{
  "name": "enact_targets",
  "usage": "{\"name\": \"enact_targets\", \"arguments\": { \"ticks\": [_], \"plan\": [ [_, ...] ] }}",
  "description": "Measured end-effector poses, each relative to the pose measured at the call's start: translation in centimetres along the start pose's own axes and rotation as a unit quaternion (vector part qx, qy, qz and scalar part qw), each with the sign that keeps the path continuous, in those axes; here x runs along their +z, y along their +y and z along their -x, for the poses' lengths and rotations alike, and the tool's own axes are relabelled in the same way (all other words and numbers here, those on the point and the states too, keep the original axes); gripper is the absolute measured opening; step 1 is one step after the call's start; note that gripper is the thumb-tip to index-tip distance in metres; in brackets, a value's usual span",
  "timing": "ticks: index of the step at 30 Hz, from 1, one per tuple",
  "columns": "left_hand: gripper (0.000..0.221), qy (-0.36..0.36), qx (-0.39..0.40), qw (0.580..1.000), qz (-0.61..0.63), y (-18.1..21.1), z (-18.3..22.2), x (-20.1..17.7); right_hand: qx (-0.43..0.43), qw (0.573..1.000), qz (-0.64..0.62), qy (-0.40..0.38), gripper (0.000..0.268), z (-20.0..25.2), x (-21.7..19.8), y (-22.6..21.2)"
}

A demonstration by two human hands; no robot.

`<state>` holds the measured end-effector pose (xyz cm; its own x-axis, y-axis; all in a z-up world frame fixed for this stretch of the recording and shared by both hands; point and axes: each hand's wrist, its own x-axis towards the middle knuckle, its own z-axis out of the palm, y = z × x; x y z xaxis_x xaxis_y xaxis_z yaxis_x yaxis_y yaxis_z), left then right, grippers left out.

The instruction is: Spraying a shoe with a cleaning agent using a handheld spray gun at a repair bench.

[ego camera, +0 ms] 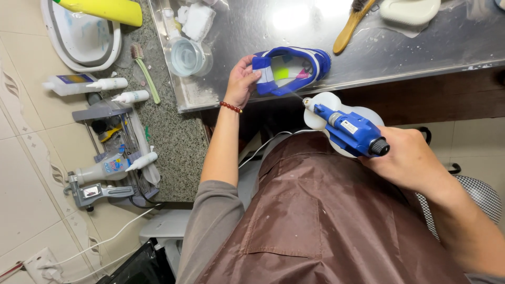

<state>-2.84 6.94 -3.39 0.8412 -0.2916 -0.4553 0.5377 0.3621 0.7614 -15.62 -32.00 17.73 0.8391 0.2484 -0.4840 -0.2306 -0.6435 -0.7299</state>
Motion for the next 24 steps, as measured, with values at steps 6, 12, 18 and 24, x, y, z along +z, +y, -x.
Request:
{"name": "enact_targets", "arguments": {
  "ticks": [6,12,18,24],
  "plan": [
    [0.043,0.002,-0.011,1.000,-0.013,0.9,0.1,0.8,-0.001,1.000,-0.004,0.005,0.033,0.3,0.7,0.1],
    [0.044,-0.003,-0.008,1.000,-0.030,0.2,-0.4,-0.2,-0.003,1.000,-0.019,0.013,0.034,0.6,0.7,-0.3],
    [0.044,-0.016,-0.007,1.000,-0.009,0.0,-0.6,-0.2,-0.009,1.000,-0.010,0.023,0.035,0.6,0.8,-0.4],
    [0.043,-0.013,-0.005,1.000,-0.017,0.6,-0.4,0.6,0.023,1.000,-0.013,0.017,0.031,0.7,0.4,-1.0]
  ]
}}
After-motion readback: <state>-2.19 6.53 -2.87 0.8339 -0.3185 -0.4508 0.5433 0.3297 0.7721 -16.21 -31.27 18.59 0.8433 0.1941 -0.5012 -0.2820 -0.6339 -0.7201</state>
